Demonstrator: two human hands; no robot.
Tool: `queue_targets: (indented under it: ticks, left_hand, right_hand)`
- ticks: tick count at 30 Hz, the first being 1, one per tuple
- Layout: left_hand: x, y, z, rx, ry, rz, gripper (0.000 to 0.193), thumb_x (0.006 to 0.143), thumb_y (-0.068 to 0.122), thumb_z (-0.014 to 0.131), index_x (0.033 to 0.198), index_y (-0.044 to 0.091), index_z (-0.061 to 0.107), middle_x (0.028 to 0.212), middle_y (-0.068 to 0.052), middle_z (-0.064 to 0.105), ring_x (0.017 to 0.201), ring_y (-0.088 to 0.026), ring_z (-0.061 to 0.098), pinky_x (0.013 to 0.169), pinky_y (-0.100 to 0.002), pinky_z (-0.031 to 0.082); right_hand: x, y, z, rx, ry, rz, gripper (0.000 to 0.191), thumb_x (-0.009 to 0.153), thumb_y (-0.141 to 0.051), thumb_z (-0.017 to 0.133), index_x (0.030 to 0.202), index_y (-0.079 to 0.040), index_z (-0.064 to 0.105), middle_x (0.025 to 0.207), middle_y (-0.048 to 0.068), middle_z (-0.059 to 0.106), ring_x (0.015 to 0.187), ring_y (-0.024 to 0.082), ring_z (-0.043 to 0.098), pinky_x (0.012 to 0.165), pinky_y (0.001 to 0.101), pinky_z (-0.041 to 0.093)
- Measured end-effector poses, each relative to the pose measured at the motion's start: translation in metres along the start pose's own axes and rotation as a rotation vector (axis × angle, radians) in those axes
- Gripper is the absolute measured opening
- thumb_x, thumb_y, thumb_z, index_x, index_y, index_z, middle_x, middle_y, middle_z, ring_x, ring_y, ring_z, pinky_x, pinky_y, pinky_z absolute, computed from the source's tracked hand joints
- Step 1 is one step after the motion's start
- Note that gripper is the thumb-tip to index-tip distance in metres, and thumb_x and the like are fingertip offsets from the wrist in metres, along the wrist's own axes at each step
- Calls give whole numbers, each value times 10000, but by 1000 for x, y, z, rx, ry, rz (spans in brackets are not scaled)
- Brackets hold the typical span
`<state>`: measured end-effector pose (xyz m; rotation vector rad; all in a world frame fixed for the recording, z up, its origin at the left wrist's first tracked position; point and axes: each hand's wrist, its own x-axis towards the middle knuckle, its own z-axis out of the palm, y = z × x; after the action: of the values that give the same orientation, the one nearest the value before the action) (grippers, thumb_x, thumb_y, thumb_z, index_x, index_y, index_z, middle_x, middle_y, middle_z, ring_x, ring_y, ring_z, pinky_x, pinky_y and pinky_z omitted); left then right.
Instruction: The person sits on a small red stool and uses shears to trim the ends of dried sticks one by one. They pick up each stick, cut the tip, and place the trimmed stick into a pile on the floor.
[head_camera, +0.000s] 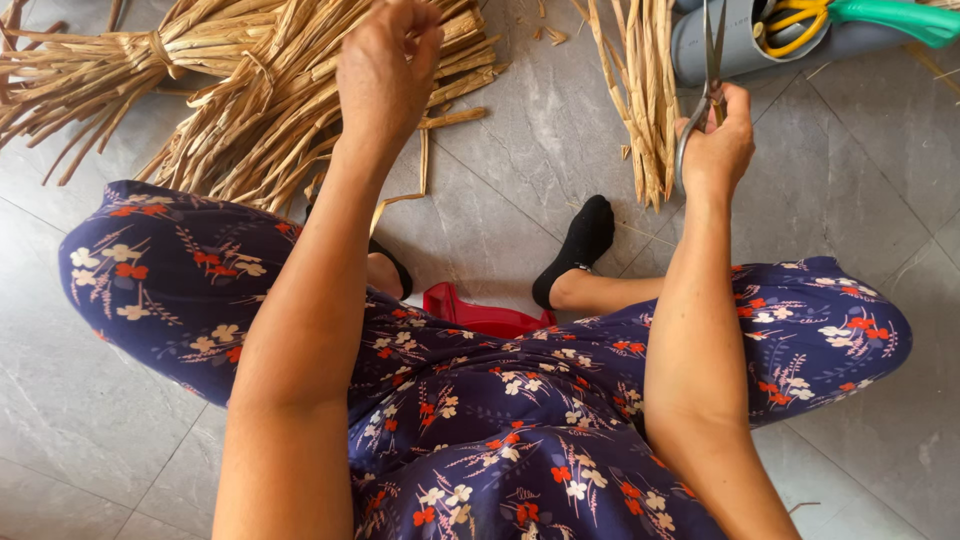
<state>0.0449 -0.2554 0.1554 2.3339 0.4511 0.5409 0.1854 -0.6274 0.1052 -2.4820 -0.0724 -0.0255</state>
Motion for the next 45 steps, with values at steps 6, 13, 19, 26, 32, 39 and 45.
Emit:
queue_targets:
  ticks: [6, 13, 19, 26, 32, 39, 45]
  left_hand:
    - [-33, -55, 69, 326, -500, -253, 163, 1037, 145, 637, 972, 33, 735, 992, -157, 718, 820, -253, 715, 675, -388, 605]
    - [-76, -95, 89, 575, -611, -344, 375, 880, 86, 628, 1247, 42, 560, 1277, -188, 550, 1053, -373, 625, 750, -438, 591]
    - [-81, -106, 90, 713, -620, -312, 231, 991, 165, 606, 1214, 132, 659, 1235, -128, 645, 1192, -330, 589, 881, -445, 551]
    - [-22, -17, 85, -318, -217, -147, 203, 865, 262, 810, 997, 110, 782, 886, -76, 777, 762, -213, 760, 672, -354, 593]
    - [-18, 98, 20, -517, -508, -17, 190, 919, 224, 766, 1054, 91, 774, 783, -51, 760, 655, -113, 681, 611, -310, 540]
    - [-49, 135, -40, -543, -420, 58, 293, 919, 189, 780, 1183, 74, 720, 994, -59, 741, 743, -96, 683, 644, -278, 554]
    - [-38, 143, -57, -841, -364, -80, 262, 991, 195, 769, 1175, 48, 653, 1033, -17, 746, 854, -51, 691, 710, -216, 581]
  right_hand:
    - [-39, -79, -46, 495, -271, -65, 418, 972, 19, 800, 1342, -56, 621, 1111, 95, 753, 997, 105, 704, 879, 244, 575]
    - [-66, -146, -102, 652, -425, -126, 434, 1027, 71, 762, 1406, -27, 573, 1196, 159, 739, 1063, 129, 690, 984, 276, 571]
    - [-80, -180, -119, 639, -513, -192, 425, 1001, 69, 761, 1368, -25, 567, 1180, 155, 728, 974, 117, 671, 900, 259, 572]
    - [-64, -187, -121, 780, -442, -256, 374, 1064, 65, 773, 1352, -26, 554, 1228, 152, 730, 991, 114, 641, 955, 247, 536]
    - [-58, -195, -107, 950, -168, -287, 403, 1019, 70, 763, 1317, -53, 521, 1197, 144, 731, 1026, 149, 685, 920, 262, 534]
    - [-80, -192, -86, 1060, -246, -364, 419, 1044, 64, 793, 1332, -46, 510, 1102, 100, 706, 1012, 150, 704, 956, 276, 576]
    - [-92, -207, -79, 1039, -350, -376, 415, 1032, 28, 789, 1333, -30, 510, 1087, 91, 700, 1013, 152, 702, 964, 282, 587]
